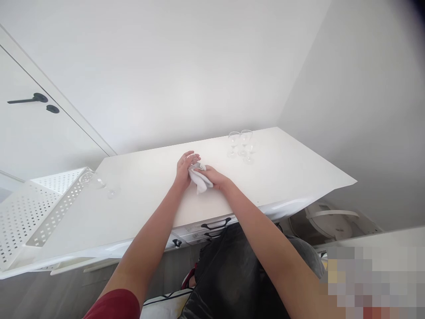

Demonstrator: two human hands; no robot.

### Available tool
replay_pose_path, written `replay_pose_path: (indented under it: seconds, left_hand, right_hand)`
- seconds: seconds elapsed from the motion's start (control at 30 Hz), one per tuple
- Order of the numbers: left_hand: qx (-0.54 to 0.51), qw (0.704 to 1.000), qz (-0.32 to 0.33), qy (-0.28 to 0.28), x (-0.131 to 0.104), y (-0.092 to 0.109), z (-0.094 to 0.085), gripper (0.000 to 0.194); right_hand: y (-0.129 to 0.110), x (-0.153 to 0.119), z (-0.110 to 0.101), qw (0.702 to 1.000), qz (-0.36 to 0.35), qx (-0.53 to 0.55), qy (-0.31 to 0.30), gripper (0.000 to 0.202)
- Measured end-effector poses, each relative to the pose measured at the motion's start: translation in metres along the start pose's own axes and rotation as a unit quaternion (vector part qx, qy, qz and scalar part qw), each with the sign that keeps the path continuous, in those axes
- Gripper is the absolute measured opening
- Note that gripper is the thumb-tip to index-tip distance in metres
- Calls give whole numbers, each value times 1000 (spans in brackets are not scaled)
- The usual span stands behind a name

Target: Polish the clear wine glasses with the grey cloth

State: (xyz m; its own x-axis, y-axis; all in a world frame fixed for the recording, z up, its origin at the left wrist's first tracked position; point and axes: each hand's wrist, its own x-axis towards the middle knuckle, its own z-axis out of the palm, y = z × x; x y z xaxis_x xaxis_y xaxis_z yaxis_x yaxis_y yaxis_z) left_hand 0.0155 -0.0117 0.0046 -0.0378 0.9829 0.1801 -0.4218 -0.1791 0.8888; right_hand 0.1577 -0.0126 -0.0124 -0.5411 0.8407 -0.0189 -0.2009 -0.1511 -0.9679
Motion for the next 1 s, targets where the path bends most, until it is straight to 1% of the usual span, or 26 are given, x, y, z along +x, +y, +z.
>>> replay_pose_path:
  seconds: [0.07, 0.1, 0.13, 0.17, 0.23, 0.3, 0.33, 0.37, 0.43, 0.5, 0.57, 0.6, 0.63, 0.7, 0.77, 0.8, 0.87, 0.93, 1.0]
  left_hand:
    - [10, 999, 43, 26, -1, 0, 1, 44]
    - [8, 998, 58, 30, -1, 1, 2, 45]
    - [2, 997, 65, 32, -2, 2, 2, 47]
    - [-6, 997, 63, 35, -2, 2, 3, 47]
    - [-32, 998, 41, 43, -3, 4, 3, 47]
    - [-60, 997, 20, 43, -1, 5, 3, 47]
    - [-73, 996, 16, 41, 0, 5, 3, 47]
    - [-80, 996, 16, 40, 1, 5, 2, 47]
    - [-80, 995, 29, 50, 3, 4, 1, 45]
    - [-78, 993, 52, 72, 4, 3, -1, 44]
    - [-79, 991, 61, 89, 5, 3, -2, 44]
    - [-80, 991, 57, 94, 5, 3, -3, 44]
    - [-81, 991, 45, 96, 5, 3, -4, 44]
    - [-82, 992, 16, 91, 5, 5, -5, 45]
    - [-83, 993, 0, 80, 4, 5, -5, 45]
    - [-84, 994, -1, 73, 4, 5, -5, 45]
    - [-87, 995, 11, 49, 4, 4, -4, 49]
    - [-78, 997, 19, 12, 3, 1, -3, 59]
    - [-47, 999, 12, -10, 2, -1, -3, 66]
  right_hand:
    - [3, 4, 3, 989, -79, -95, 87, 47]
    - [4, 5, 4, 979, -106, -125, 118, 52]
    - [4, 7, 6, 975, -121, -135, 131, 58]
    - [4, 7, 7, 978, -122, -120, 123, 61]
    - [2, 7, 7, 992, -99, -38, 66, 59]
    - [0, 6, 6, 997, -65, 41, 15, 54]
    - [-1, 5, 6, 997, -53, 59, 10, 52]
    - [-2, 4, 5, 997, -54, 55, 20, 50]
    - [0, 4, 6, 993, -94, -14, 71, 46]
    - [3, 5, 8, 973, -154, -115, 127, 42]
    - [4, 5, 9, 955, -184, -176, 153, 43]
    - [4, 6, 10, 958, -179, -170, 148, 43]
    - [3, 5, 10, 969, -158, -140, 128, 41]
    - [0, 4, 9, 993, -90, -36, 65, 40]
    - [-3, 3, 7, 998, -29, 52, 10, 44]
    - [-4, 2, 6, 997, -20, 70, -1, 45]
    - [-2, 3, 5, 997, -53, 52, 18, 43]
    - [2, 6, 5, 991, -119, -15, 64, 39]
    - [6, 8, 6, 974, -174, -99, 107, 34]
